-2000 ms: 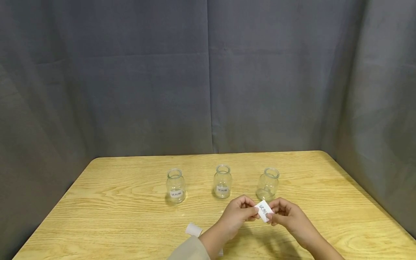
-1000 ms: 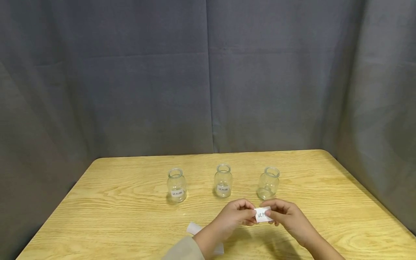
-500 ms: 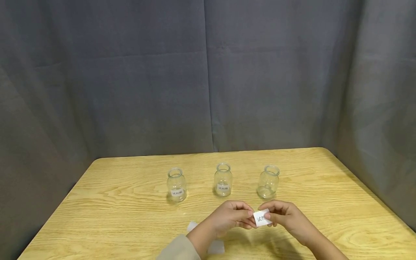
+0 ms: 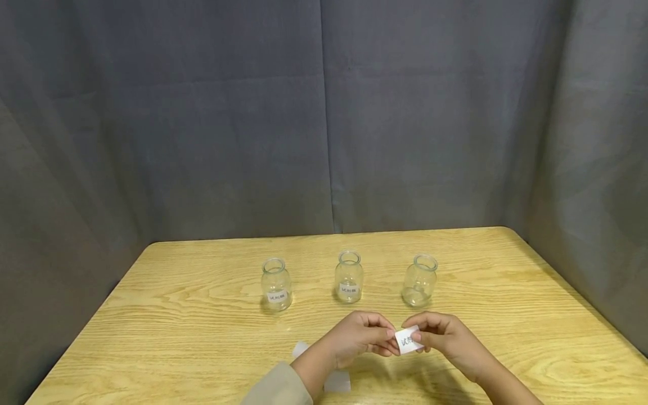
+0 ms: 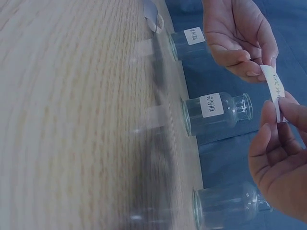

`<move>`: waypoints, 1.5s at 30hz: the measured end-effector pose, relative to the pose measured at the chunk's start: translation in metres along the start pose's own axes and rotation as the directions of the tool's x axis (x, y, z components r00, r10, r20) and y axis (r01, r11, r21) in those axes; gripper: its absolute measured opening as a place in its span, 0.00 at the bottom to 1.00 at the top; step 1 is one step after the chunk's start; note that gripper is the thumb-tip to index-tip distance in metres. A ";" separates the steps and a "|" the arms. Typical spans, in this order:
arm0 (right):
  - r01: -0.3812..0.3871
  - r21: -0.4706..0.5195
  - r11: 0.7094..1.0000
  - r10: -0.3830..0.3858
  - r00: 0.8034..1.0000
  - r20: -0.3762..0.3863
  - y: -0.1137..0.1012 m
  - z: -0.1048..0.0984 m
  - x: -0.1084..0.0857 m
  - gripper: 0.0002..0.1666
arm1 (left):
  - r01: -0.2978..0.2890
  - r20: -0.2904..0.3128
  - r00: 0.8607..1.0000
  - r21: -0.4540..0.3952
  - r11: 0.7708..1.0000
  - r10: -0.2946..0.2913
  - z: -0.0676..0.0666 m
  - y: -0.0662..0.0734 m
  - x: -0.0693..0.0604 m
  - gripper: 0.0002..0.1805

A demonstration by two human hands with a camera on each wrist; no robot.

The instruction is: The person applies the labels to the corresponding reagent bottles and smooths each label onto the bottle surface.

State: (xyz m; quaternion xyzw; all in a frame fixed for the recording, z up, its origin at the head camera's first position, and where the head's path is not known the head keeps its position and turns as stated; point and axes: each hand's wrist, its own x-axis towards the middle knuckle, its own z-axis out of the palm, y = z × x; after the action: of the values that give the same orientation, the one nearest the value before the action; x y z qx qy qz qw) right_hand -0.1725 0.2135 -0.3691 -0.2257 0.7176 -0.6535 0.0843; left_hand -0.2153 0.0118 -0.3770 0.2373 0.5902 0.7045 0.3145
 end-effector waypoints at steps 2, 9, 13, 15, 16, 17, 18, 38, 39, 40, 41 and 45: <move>0.000 -0.006 1.000 0.000 1.000 -0.003 0.000 0.000 0.000 0.11 | 0.001 0.002 1.000 -0.005 1.000 -0.001 0.000 0.000 0.000 0.14; 0.004 -0.025 1.000 -0.005 1.000 -0.025 0.002 0.001 0.001 0.11 | -0.002 0.019 1.000 -0.010 1.000 0.002 0.000 0.001 0.001 0.14; 0.005 -0.019 1.000 -0.005 1.000 -0.024 0.003 0.001 0.000 0.10 | -0.005 0.046 0.999 -0.005 1.000 0.005 0.001 0.002 0.001 0.15; 0.003 -0.020 1.000 -0.004 1.000 -0.022 0.004 0.001 0.000 0.11 | -0.007 0.054 0.999 -0.005 1.000 0.007 0.001 0.003 0.001 0.15; 0.000 -0.022 1.000 -0.001 1.000 -0.024 0.004 0.002 0.000 0.11 | -0.008 0.054 0.998 -0.006 1.000 0.009 0.001 0.003 0.001 0.15; -0.005 -0.023 1.000 0.005 1.000 -0.028 0.004 0.002 0.000 0.11 | -0.010 0.053 0.999 -0.008 1.000 0.010 0.001 0.003 0.001 0.15; -0.006 -0.032 0.999 0.005 0.999 -0.033 0.003 0.002 0.000 0.11 | -0.014 0.049 0.999 -0.009 1.000 0.014 0.001 0.002 0.000 0.15; -0.254 -0.227 0.940 0.139 0.894 -0.425 -0.008 0.018 0.009 0.12 | -0.040 -0.131 0.990 0.037 0.999 0.044 -0.006 -0.004 0.002 0.10; -0.265 -0.247 0.932 0.137 0.889 -0.437 -0.009 0.019 0.010 0.11 | -0.040 -0.137 0.989 0.039 0.998 0.045 -0.006 -0.004 0.003 0.10; -0.277 -0.263 0.924 0.136 0.882 -0.451 -0.009 0.020 0.011 0.11 | -0.041 -0.142 0.989 0.042 0.998 0.047 -0.006 -0.004 0.003 0.09; -0.289 -0.279 0.916 0.134 0.875 -0.466 -0.009 0.021 0.011 0.11 | -0.044 -0.146 0.988 0.046 0.998 0.051 -0.006 -0.004 0.003 0.09; -0.323 -0.304 0.896 0.128 0.845 -0.520 -0.009 0.023 0.013 0.10 | -0.042 -0.161 0.986 0.071 0.997 0.053 -0.005 -0.002 0.002 0.08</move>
State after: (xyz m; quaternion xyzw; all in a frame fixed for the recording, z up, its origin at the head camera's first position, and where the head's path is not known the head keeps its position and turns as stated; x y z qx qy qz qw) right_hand -0.1724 0.1872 -0.3608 0.0218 0.8497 -0.5225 -0.0665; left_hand -0.2202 0.0100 -0.3799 0.2034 0.6317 0.7084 0.2402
